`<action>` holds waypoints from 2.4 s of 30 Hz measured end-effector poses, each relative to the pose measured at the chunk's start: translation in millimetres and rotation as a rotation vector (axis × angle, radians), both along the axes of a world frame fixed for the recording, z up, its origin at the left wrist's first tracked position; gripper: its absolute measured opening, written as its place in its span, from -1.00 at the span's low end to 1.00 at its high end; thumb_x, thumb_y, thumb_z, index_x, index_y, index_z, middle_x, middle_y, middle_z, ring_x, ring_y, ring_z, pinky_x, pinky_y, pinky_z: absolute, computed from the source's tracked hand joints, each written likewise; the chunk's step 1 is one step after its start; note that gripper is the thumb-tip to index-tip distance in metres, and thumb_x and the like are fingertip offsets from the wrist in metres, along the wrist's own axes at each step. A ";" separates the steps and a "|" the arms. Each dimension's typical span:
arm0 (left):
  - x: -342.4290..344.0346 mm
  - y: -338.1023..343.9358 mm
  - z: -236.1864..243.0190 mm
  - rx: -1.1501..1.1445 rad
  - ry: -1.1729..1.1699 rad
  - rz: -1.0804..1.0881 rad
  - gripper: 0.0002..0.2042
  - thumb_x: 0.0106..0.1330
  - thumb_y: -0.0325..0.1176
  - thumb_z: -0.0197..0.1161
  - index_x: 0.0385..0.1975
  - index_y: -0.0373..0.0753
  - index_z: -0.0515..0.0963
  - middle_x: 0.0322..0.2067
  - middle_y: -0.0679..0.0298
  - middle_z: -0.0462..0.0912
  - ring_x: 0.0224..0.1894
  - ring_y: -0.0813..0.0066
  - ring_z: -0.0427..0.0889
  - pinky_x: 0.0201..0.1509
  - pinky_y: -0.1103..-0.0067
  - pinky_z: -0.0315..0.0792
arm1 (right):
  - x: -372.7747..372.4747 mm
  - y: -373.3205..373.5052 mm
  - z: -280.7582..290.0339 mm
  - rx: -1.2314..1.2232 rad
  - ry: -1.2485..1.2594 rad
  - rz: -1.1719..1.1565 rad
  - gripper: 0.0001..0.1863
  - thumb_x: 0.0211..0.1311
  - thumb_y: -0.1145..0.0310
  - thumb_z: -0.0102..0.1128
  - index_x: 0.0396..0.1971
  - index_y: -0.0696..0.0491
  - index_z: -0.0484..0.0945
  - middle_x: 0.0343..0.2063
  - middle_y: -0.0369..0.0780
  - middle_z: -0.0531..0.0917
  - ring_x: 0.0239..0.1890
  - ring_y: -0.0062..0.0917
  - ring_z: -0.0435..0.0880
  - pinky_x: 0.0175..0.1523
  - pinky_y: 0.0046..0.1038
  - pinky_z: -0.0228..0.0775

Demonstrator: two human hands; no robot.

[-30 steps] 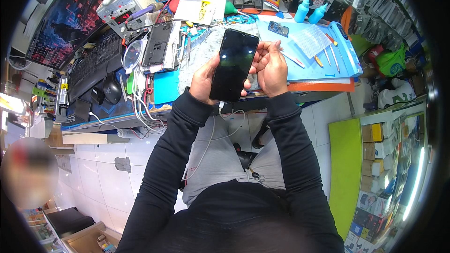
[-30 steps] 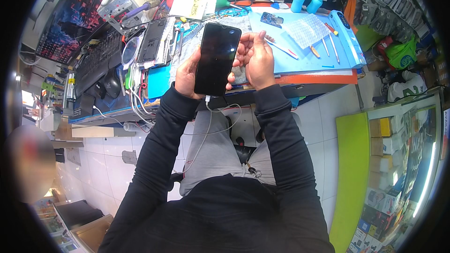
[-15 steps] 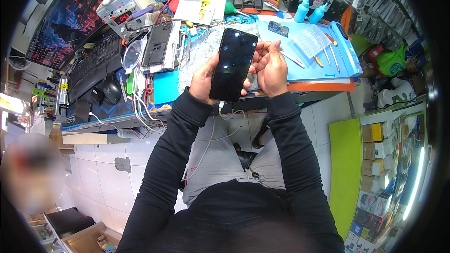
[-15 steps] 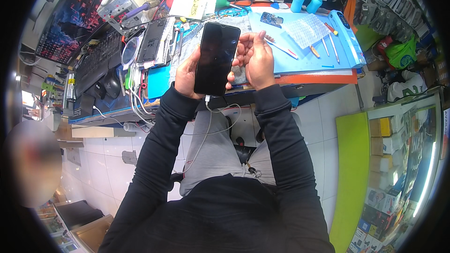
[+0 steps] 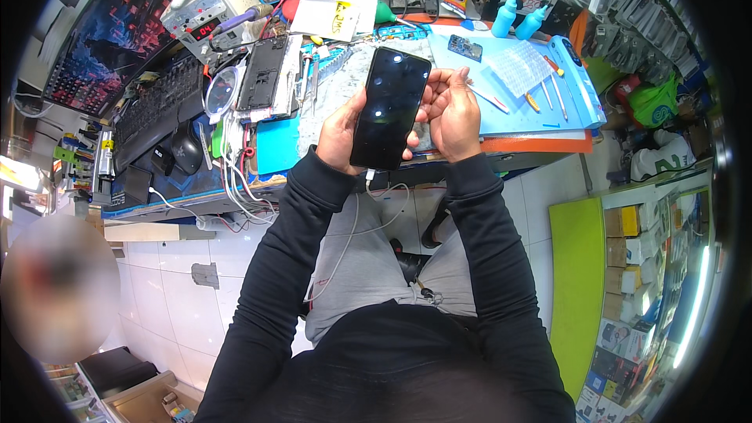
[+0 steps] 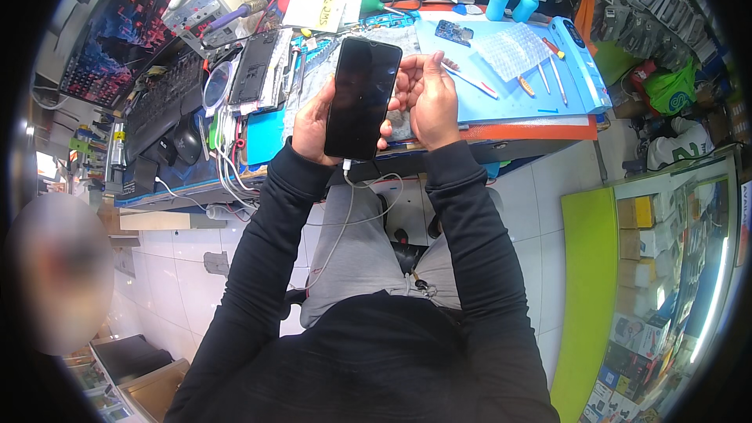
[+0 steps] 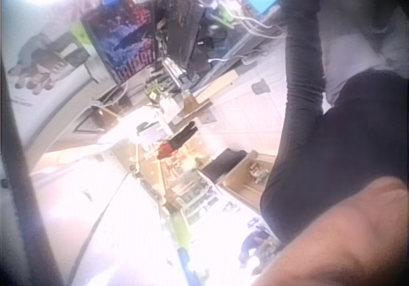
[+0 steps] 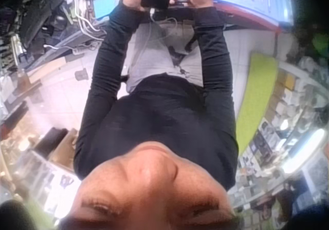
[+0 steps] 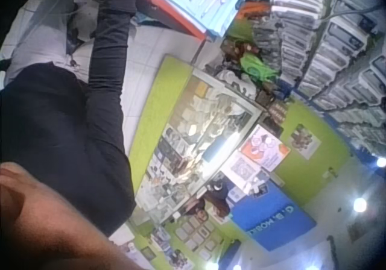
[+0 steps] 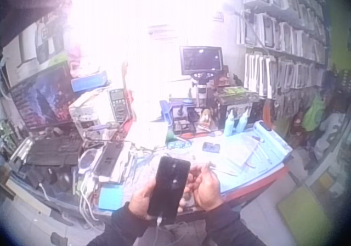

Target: The person is repairing a mobile phone by hand at a workbench, handling internal components and the screen. They manipulate the device parts and use a small tool to probe the internal assembly.

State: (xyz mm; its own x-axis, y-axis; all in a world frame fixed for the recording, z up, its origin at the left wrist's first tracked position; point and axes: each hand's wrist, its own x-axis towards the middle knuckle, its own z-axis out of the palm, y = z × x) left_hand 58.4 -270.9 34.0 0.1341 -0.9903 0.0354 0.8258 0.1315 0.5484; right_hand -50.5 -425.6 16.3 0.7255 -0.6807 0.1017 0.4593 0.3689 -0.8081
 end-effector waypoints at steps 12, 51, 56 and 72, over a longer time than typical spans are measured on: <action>-0.3 -0.7 0.9 0.057 0.001 0.044 -0.36 0.62 0.14 -0.27 0.38 -0.28 0.32 0.05 -0.05 0.63 -0.15 0.06 0.76 -0.16 0.20 0.72 | -3.1 0.4 1.3 0.000 0.022 0.004 -0.31 0.60 -0.25 -0.31 -0.11 0.16 0.46 -0.45 -0.29 0.50 -0.53 -0.55 0.61 -0.42 -0.50 0.52; 14.8 -46.8 -51.5 -0.169 -0.092 0.205 -0.51 0.62 0.01 -0.15 0.09 -0.27 0.58 -0.19 0.08 0.72 -0.34 0.24 0.75 -0.39 0.26 0.67 | 3.9 -36.3 -7.6 -0.196 0.341 0.043 -0.32 0.58 -0.29 -0.30 0.19 0.04 0.41 -0.03 -0.20 0.62 0.00 -0.40 0.64 0.06 -0.21 0.55; -2.8 -60.7 -39.0 -0.192 -0.054 0.146 -0.44 0.59 0.11 -0.15 -0.02 -0.31 0.60 -0.36 0.06 0.70 -0.47 0.17 0.72 -0.43 0.21 0.64 | -23.5 -74.8 -14.0 -0.233 0.278 0.148 -0.33 0.61 -0.25 -0.34 0.12 0.06 0.47 -0.17 -0.26 0.66 -0.16 -0.51 0.66 -0.06 -0.40 0.57; 7.8 -68.8 -55.3 -0.209 -0.083 0.151 -0.43 0.59 0.11 -0.17 -0.02 -0.29 0.62 -0.38 0.06 0.71 -0.51 0.16 0.72 -0.40 0.19 0.66 | -8.3 -44.2 -7.4 -0.206 0.222 0.215 -0.40 0.60 -0.25 -0.25 -0.02 0.01 0.50 -0.47 -0.43 0.54 -0.56 -0.78 0.46 -0.51 -0.69 0.33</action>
